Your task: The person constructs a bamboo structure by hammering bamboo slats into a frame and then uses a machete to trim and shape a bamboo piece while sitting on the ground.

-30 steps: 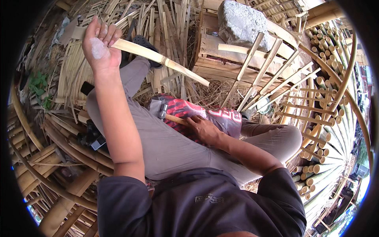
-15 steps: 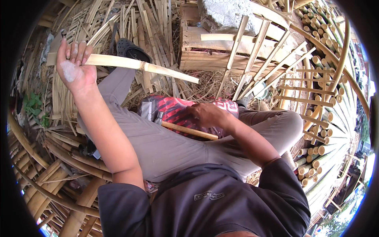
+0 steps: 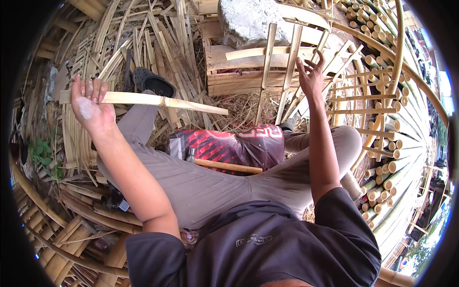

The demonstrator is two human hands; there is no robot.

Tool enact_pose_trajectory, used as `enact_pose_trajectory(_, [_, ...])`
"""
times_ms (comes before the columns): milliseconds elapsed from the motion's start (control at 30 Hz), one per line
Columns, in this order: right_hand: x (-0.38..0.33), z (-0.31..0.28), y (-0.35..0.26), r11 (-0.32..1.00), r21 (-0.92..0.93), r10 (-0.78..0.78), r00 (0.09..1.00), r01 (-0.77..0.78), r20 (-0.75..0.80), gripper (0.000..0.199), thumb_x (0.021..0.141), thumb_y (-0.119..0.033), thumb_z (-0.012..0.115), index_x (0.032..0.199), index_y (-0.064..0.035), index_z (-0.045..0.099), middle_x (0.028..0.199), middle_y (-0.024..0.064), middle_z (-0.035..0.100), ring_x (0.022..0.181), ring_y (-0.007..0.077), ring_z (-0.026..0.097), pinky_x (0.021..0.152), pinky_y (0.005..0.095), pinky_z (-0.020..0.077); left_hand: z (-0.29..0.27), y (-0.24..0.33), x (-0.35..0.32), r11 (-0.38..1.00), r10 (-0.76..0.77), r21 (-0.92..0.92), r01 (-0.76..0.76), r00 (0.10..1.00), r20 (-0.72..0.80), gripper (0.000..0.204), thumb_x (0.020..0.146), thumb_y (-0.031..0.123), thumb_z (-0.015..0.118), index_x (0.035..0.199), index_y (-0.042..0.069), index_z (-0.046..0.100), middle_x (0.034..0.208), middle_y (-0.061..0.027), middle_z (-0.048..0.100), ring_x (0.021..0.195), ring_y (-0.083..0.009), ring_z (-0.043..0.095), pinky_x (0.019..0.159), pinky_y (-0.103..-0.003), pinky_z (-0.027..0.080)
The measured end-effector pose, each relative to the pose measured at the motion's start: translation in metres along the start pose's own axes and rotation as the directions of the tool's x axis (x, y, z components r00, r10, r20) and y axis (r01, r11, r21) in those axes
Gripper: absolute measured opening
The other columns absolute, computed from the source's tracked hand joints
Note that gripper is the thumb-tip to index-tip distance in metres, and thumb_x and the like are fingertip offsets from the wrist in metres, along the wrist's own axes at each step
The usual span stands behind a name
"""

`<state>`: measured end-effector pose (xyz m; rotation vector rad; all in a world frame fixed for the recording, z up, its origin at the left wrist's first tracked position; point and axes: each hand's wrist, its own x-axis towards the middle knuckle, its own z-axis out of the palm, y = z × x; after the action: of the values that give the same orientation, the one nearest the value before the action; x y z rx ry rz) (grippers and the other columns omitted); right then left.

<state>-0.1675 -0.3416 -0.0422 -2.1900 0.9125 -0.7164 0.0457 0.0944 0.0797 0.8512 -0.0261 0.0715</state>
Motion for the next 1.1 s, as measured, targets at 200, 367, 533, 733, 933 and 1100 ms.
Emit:
enact_pose_trajectory(200, [0.009, 0.02, -0.006, 0.992, 0.096, -0.093, 0.993, 0.085, 0.076, 0.081, 0.088, -0.046, 0.07, 0.146, -0.0054, 0.031, 0.102, 0.0248, 0.069, 0.095, 0.0368, 0.069, 0.083, 0.0432, 0.0546, -0.001, 0.001, -0.001, 1.0, -0.007, 0.022, 0.007, 1.0, -0.009, 0.037, 0.095, 0.015, 0.059, 0.067, 0.014, 0.035, 0.054, 0.0046, 0.025, 0.043, -0.0072, 0.023, 0.042, -0.024, 0.022])
enact_pose_trajectory(367, [0.027, 0.028, 0.015, 0.963, 0.268, -0.021, 0.997, 0.0, 0.076, 0.073, 0.086, -0.043, 0.074, 0.139, -0.0022, 0.046, 0.102, 0.0252, 0.069, 0.094, 0.0293, 0.07, 0.077, 0.0355, 0.0555, 0.003, -0.004, -0.003, 0.999, 0.012, 0.036, -0.011, 0.999, -0.03, 0.038, 0.094, 0.015, 0.06, 0.068, 0.015, 0.033, 0.055, 0.0049, 0.025, 0.043, -0.0068, 0.023, 0.042, -0.023, 0.022])
enact_pose_trajectory(533, [0.027, 0.03, 0.003, 0.974, 0.212, 0.079, 0.996, -0.084, 0.032, 0.069, 0.085, -0.038, 0.077, 0.136, 0.0006, 0.052, 0.097, 0.0178, 0.072, 0.089, 0.0178, 0.069, 0.076, 0.0277, 0.0537, -0.001, 0.0, -0.004, 0.997, 0.051, 0.058, -0.049, 0.998, -0.048, 0.038, 0.094, 0.015, 0.061, 0.068, 0.015, 0.033, 0.055, 0.005, 0.026, 0.043, -0.0063, 0.024, 0.042, -0.023, 0.024])
enact_pose_trajectory(733, [0.025, 0.017, -0.009, 0.957, 0.254, 0.157, 0.986, -0.137, -0.06, 0.072, 0.082, -0.037, 0.08, 0.133, 0.0066, 0.053, 0.092, 0.017, 0.074, 0.08, 0.0123, 0.068, 0.071, 0.0234, 0.0517, -0.004, 0.001, -0.002, 0.999, 0.05, 0.025, -0.049, 0.997, -0.052, 0.038, 0.093, 0.015, 0.062, 0.067, 0.014, 0.034, 0.055, 0.0047, 0.027, 0.043, -0.0066, 0.024, 0.043, -0.024, 0.024])
enact_pose_trajectory(933, [0.034, -0.01, -0.05, 0.954, 0.294, 0.009, 0.975, 0.059, -0.223, 0.068, 0.082, -0.033, 0.081, 0.129, 0.0096, 0.056, 0.089, 0.0109, 0.075, 0.071, 0.0054, 0.062, 0.06, 0.0186, 0.0465, -0.004, 0.003, -0.004, 0.997, 0.076, 0.037, -0.073, 0.994, -0.074, 0.037, 0.093, 0.014, 0.062, 0.067, 0.014, 0.035, 0.055, 0.0047, 0.027, 0.043, -0.0066, 0.026, 0.044, -0.023, 0.025])
enact_pose_trajectory(1100, [0.056, -0.043, -0.108, 0.996, -0.025, -0.089, 0.972, 0.085, -0.218, 0.077, 0.08, -0.054, 0.076, 0.125, 0.0068, 0.06, 0.06, 0.0063, 0.067, 0.053, 0.0081, 0.06, 0.057, 0.0224, 0.0494, -0.001, 0.004, -0.005, 0.996, 0.075, 0.046, -0.072, 0.994, -0.084, 0.037, 0.093, 0.014, 0.062, 0.068, 0.014, 0.035, 0.054, 0.0048, 0.027, 0.043, -0.0068, 0.025, 0.043, -0.023, 0.023])
